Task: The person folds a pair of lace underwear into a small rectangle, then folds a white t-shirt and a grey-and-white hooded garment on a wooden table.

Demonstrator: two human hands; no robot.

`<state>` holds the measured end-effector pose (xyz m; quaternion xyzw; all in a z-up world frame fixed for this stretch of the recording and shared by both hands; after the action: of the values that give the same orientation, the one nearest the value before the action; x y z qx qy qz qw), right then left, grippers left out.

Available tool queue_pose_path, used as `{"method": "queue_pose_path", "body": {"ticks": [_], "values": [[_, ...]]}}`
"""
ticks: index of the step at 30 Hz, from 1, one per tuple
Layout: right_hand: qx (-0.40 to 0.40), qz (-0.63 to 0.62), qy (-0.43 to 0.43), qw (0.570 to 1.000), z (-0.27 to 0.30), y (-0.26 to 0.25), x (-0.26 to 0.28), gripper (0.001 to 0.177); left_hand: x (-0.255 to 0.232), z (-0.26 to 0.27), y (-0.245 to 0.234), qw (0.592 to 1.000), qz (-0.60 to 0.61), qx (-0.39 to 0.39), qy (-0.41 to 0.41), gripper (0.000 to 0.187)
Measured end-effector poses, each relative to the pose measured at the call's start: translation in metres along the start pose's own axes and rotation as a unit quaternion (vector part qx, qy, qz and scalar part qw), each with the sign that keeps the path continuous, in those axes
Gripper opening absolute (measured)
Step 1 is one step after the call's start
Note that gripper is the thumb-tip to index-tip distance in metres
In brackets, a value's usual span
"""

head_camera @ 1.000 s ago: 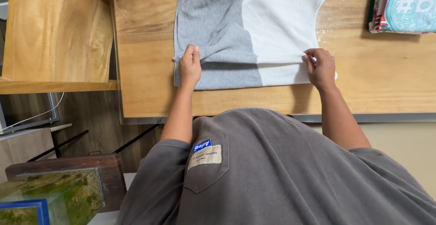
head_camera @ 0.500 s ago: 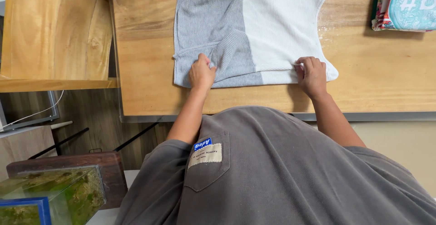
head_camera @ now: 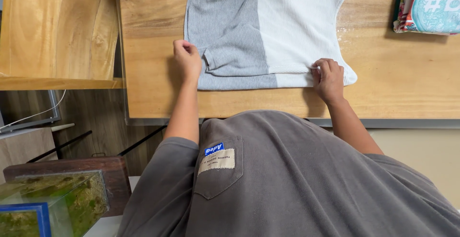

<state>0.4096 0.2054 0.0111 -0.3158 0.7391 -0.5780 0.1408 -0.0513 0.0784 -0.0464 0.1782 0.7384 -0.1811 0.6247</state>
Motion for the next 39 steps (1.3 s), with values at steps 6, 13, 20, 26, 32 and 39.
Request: {"method": "queue_pose_path", "body": {"ticks": [6,13,20,26,32,39], "values": [[-0.001,-0.058,0.030,0.998,0.001,-0.001,-0.001,0.022,-0.048,0.069,0.010,0.928,-0.280,0.240,-0.046,0.037],[0.016,-0.075,0.019,0.997,-0.010,-0.001,0.002,0.020,-0.023,0.071,0.012,0.932,-0.288,0.221,0.009,0.030],[-0.015,-0.061,0.024,0.998,-0.011,-0.005,-0.011,0.009,-0.007,0.037,0.012,0.972,0.099,0.187,-0.101,0.020],[0.020,-0.035,-0.020,0.999,0.005,-0.018,-0.012,0.011,-0.075,0.044,-0.023,0.951,0.085,0.257,-0.149,0.024],[0.039,-0.023,-0.046,0.998,0.015,-0.020,0.009,0.043,-0.077,0.070,-0.031,0.911,-0.248,0.327,-0.037,0.039],[0.101,-0.042,-0.022,0.994,-0.004,-0.005,-0.013,0.014,-0.096,0.045,-0.022,0.897,-0.287,0.309,0.133,0.029]]}}
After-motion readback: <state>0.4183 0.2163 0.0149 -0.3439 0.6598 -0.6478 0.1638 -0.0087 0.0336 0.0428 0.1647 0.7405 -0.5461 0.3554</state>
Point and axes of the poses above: each hand's wrist, its own z-axis away from the middle knuckle, its own y-axis out of the palm, x = y × z, the point moved 5 cm from there along -z, towards the middle knuckle, and after that the axes turned 15 degrees about z, right-handed, at the moved point
